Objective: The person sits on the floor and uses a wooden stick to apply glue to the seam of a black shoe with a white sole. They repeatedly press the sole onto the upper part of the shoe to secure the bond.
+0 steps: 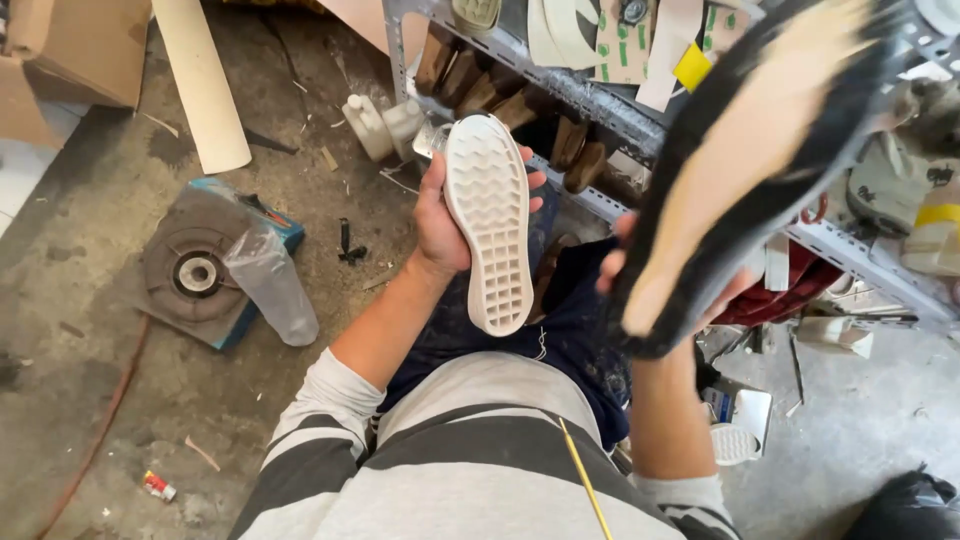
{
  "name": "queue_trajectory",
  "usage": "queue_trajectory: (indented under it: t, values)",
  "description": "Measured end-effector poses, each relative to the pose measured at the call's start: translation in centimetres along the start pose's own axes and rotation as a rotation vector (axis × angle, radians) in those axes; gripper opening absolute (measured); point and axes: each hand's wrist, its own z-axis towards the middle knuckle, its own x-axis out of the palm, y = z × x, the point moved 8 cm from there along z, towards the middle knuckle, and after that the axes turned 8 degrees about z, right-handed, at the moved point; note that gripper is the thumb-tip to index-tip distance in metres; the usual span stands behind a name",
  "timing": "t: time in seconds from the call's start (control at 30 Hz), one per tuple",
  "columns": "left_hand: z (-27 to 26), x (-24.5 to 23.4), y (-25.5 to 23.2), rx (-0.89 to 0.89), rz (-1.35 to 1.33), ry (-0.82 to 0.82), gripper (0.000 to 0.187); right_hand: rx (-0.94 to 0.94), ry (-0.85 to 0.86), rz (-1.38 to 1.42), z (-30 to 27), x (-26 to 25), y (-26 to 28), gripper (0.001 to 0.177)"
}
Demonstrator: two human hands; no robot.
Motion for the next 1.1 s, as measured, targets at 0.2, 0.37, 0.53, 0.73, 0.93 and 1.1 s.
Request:
queue_trajectory:
  t: [0.2, 0.37, 0.53, 0.73, 0.93, 1.1]
  values:
    - [2.9, -2.0, 2.9, 0.058, 0.056, 0.074, 0.072, -0.196, -0.370, -0.303, -7.7, -5.9, -3.6, 0.091]
    - [4.0, 0.3, 3.8, 0.134, 0.094, 0.155, 0.074, -0.249, -0.819, -1.406, -11.6, -7.9, -1.4, 0.090]
    - [2.3, 4.0, 3.9, 0.091, 0.693, 0.187, 0.114, -0.039, -0.930, -1.576, -10.1, -5.8, -1.9, 0.088]
    - [1.4, 5.3, 4.7, 0.042, 0.755, 0.196, 0.117, -0.137, -0.840, -1.524, -11.7, -6.5, -2.2, 0.091]
    - [0.7, 6.4, 4.9, 0.063, 0.740, 0.261, 0.119, -0.226, -0.793, -1.493, -12.7, -6.7, -2.5, 0.088]
    - [0.2, 7.5, 4.3, 0.055, 0.786, 0.262, 0.114, -0.210, -0.764, -1.497, -12.8, -6.6, -2.5, 0.087]
